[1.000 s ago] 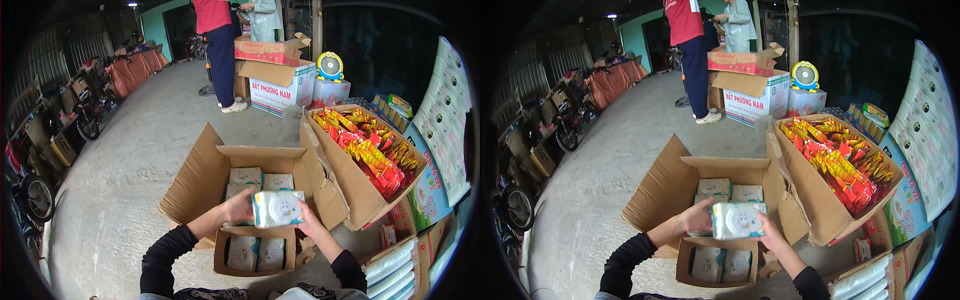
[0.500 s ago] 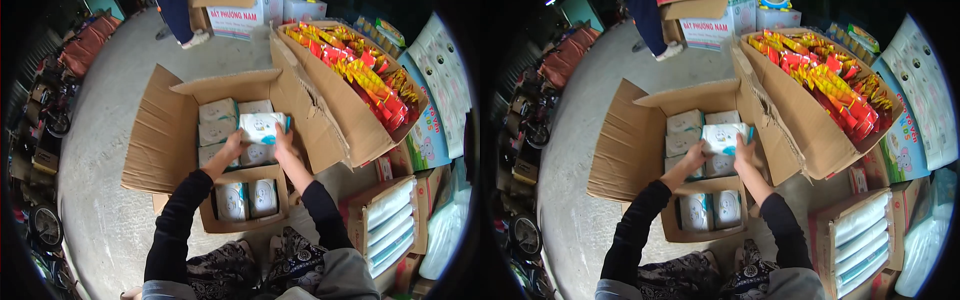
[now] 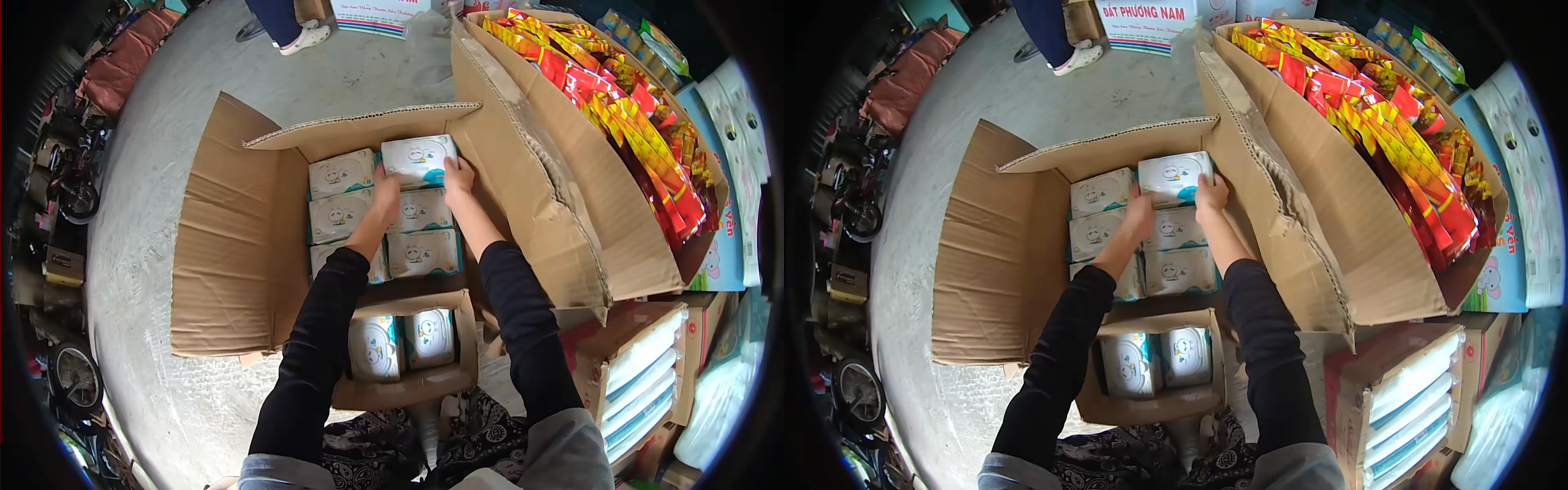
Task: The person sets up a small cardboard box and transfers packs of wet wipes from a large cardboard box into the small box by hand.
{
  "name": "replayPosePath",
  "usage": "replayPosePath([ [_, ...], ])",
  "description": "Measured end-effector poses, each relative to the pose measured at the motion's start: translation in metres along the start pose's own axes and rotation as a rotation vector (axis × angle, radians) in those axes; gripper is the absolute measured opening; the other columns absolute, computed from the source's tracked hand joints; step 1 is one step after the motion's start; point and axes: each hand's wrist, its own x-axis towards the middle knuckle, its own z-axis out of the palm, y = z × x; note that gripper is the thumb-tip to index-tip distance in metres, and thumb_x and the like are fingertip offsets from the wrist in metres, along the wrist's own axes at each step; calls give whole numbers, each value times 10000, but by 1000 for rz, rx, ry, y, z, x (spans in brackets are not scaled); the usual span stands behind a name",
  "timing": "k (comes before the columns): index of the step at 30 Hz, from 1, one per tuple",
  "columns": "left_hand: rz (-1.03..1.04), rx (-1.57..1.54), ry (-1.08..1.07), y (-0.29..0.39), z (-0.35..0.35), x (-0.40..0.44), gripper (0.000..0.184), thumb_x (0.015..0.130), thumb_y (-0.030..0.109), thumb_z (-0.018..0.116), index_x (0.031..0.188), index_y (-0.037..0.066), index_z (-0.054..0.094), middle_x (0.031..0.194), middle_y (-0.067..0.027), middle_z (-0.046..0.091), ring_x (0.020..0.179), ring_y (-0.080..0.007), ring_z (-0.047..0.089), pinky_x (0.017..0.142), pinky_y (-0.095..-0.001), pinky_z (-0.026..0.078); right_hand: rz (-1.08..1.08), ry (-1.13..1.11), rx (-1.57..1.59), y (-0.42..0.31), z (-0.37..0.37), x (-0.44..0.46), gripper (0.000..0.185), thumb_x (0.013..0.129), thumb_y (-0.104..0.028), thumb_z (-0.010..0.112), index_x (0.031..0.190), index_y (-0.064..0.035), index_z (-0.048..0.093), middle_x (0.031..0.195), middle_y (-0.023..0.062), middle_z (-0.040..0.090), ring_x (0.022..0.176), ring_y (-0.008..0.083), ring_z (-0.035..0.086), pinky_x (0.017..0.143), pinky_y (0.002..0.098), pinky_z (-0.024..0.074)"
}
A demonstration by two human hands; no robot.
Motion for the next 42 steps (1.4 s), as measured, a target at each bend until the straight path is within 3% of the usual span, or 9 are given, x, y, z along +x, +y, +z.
replayPosePath([
  [9,129,500,148,5,5,3,493,720,-33,375,1206,11,302,1127,-109,432,1008,-218,408,850,-268,312,-202,-55,-160,37,5,8,309,732,-99,537,1020,12,509,1024,154,528,946,254,504,816,298,374],
  [16,0,355,132,16,5,11,420,737,10,407,1155,14,366,1090,-96,454,990,-200,413,826,-281,326,9,-153,-326,25,-3,18,507,737,-171,537,1174,-5,341,1173,194,394,1072,267,396,877,318,315],
  [18,-21,349,164,14,-2,-11,396,742,18,410,1138,16,384,1077,-90,460,982,-194,417,819,-280,328,-14,-43,-186,13,1,4,434,725,-193,542,1091,0,409,1057,134,473,999,180,411,779,354,364],
  [24,71,159,-286,119,-4,-186,180,805,74,409,970,54,477,938,-16,485,923,-117,434,791,-262,346,-166,-630,202,-91,-62,-160,230,786,-146,454,993,-44,462,946,59,499,919,150,440,777,301,346],
  [28,-235,228,-300,107,-58,-284,191,800,68,414,980,46,476,951,-41,485,936,-127,435,804,-257,350,340,-1065,208,-65,-108,-233,194,798,-143,445,969,-53,470,928,74,515,804,163,513,682,291,410],
  [32,-403,355,-9,60,-95,-329,237,781,91,444,1007,25,465,964,-74,488,955,-152,432,823,-288,346,752,-968,-164,6,-122,-265,266,768,-163,497,1007,-60,443,930,74,511,815,174,511,683,325,421],
  [33,-451,356,159,55,-95,-333,257,773,103,458,1016,17,462,969,-81,491,958,-160,433,829,-299,346,747,-974,-168,17,-118,-267,266,768,-163,497,1007,-60,443,930,74,511,815,174,511,683,325,421],
  [37,-594,119,235,44,-93,-324,301,776,129,470,1051,12,431,965,-92,511,982,-179,432,814,-271,364,611,-838,-446,49,-99,-259,372,742,-191,532,1071,-86,395,948,49,501,893,170,466,759,356,379],
  [42,-883,-63,8,31,-112,-303,395,738,149,523,1096,29,408,1063,-91,453,1012,-196,396,853,-295,321,405,-773,-492,54,-79,-249,398,729,-188,542,1087,-111,385,916,13,499,892,134,441,792,360,346],
])
